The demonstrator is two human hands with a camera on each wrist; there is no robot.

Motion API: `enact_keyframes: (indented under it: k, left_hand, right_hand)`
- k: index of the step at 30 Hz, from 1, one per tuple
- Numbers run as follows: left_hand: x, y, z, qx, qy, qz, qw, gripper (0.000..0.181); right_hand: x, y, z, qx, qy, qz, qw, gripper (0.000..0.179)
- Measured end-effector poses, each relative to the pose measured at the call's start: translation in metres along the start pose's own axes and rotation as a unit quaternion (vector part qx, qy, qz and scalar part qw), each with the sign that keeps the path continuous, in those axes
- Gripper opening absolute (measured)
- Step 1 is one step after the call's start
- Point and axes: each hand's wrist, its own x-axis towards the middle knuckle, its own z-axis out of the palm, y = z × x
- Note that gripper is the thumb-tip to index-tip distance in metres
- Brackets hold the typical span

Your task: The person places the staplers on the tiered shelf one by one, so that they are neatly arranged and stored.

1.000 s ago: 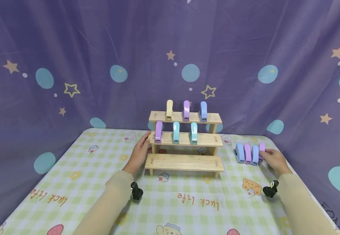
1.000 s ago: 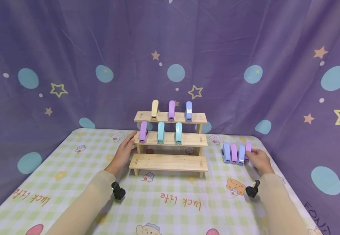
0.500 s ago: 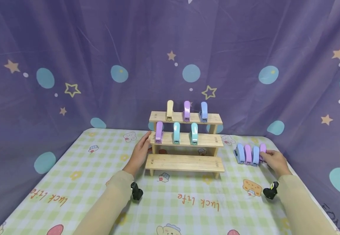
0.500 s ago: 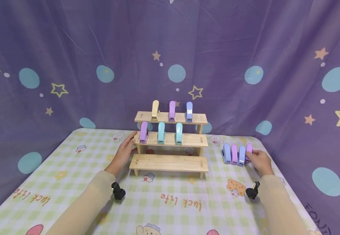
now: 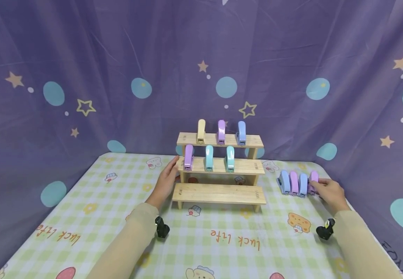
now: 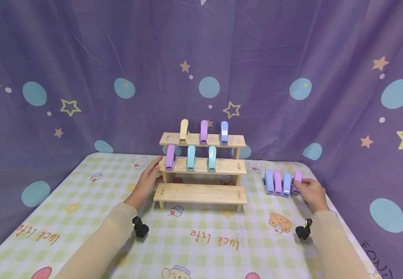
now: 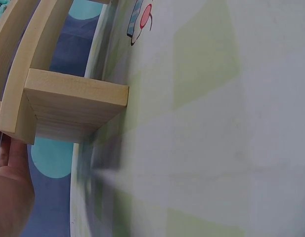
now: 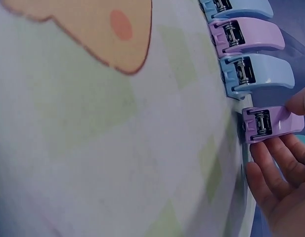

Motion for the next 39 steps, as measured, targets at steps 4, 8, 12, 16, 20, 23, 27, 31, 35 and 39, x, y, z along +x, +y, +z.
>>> enact_keyframes:
  k: [4,8,12,16,20,23,27,31,35,39]
  left_hand:
    - [0.0,-0.001,0.0,0.001,-0.002,0.01,1.0,0.05]
    - [0.0,-0.003,0.0,0.015,0.003,0.02,0.9997,0.051]
    - [0.0,-0.003,0.0,0.019,0.006,0.02,0.9996,0.05]
    - [0.0,-0.001,0.0,0.006,0.001,0.01,0.9999,0.05]
    - [-0.001,0.0,0.0,0.002,0.0,0.006,1.0,0.049]
    - [0.0,0.0,0.0,-0.002,-0.003,0.006,1.0,0.049]
    - [0.0,0.0,0.0,-0.001,-0.003,0.004,1.0,0.049]
    - [-0.001,0.0,0.0,0.005,-0.001,0.001,1.0,0.049]
    - [-0.002,0.001,0.0,0.006,-0.002,0.004,1.0,0.049]
    - [-0.001,0.001,0.0,0.009,-0.006,0.0,0.9999,0.049]
  right_hand:
    - [-0.002,0.0,-0.005,-0.009,0.009,-0.013,0.9998,0.066]
    - [-0.002,-0.001,-0.011,-0.01,0.022,-0.016,0.9996,0.067]
    - [-0.003,-0.005,-0.017,-0.015,0.034,-0.026,0.999,0.066]
    - [-0.007,-0.011,-0.023,-0.018,0.044,-0.043,0.9979,0.065]
    - [-0.011,-0.02,-0.028,-0.014,0.048,-0.056,0.9971,0.062]
    - [-0.014,-0.027,-0.031,-0.011,0.047,-0.065,0.9967,0.061]
    - [-0.017,-0.036,-0.034,-0.008,0.04,-0.081,0.9959,0.062]
    - [-0.02,-0.045,-0.034,-0.006,0.03,-0.095,0.995,0.061]
    - [-0.022,-0.056,-0.031,-0.002,0.014,-0.105,0.9944,0.06]
    - [-0.024,-0.067,-0.029,0.0,-0.003,-0.113,0.9936,0.059]
